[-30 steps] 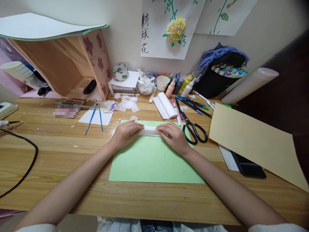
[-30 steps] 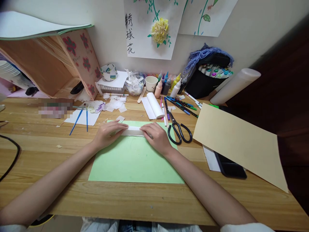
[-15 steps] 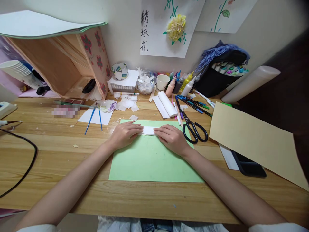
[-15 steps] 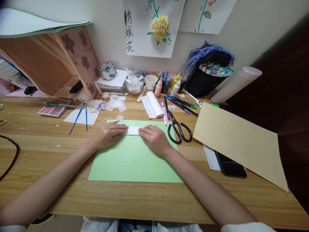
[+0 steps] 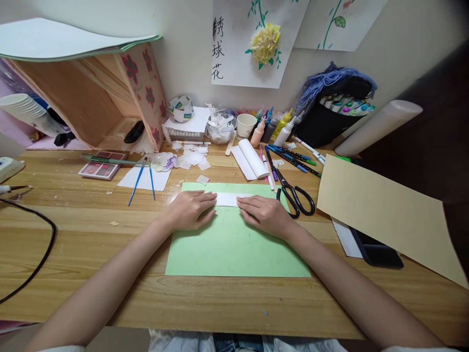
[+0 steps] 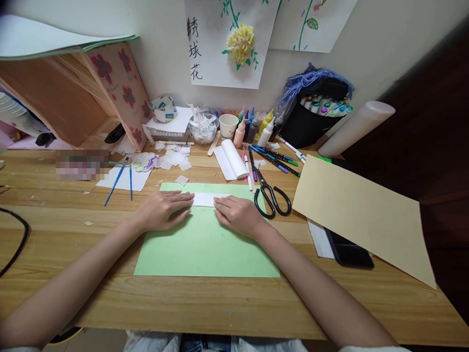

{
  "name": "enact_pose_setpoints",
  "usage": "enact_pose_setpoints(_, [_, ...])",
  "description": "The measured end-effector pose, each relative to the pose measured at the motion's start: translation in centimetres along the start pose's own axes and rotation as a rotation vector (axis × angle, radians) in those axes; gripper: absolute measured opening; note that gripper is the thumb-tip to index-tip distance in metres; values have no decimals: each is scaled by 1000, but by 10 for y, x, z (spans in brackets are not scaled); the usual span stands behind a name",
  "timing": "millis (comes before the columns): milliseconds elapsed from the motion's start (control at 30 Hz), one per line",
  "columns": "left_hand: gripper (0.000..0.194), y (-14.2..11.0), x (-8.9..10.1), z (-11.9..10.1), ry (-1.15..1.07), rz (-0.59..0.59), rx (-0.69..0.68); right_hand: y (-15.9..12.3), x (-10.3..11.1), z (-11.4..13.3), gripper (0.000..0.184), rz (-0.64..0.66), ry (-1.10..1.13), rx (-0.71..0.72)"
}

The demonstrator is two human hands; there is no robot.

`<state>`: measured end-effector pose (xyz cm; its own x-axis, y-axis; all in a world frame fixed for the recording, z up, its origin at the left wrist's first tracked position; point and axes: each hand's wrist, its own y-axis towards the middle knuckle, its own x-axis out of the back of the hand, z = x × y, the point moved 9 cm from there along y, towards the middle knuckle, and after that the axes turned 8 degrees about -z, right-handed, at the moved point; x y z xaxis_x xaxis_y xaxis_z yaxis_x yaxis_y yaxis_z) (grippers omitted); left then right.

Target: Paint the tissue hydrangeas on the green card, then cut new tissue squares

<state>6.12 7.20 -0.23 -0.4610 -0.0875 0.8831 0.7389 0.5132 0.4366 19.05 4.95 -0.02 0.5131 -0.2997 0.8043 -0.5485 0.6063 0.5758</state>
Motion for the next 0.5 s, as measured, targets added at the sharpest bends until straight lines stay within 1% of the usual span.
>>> enact_pose_setpoints(67, [29,1,0,-4,30,43,-11,-5,6,0,23,-19,-32,13])
enact_pose_setpoints(133, [28,1,0,-6,68,49,-6,-10,12,-2,23,-44,-56,8])
enact_pose_setpoints(267, [27,2,-1,-7,175,-18,40,-19,18,-7,23,-56,-63,-45])
enact_pose_setpoints(333, [31,4,-2,-5,252,-42,103,-19,18,-10,21,-46,-56,-81])
enact_pose_setpoints(400, [36,9,-3,1,325,-36,208,-17,17,-13,20,-35,-52,-113])
enact_pose_setpoints(433, [37,13,-4,4,335,-24,266,-15,16,-14,19,-34,-51,-122])
enact_pose_setpoints(500, [34,24,-5,11,277,-31,359,-13,17,-15,19,-49,-50,-138])
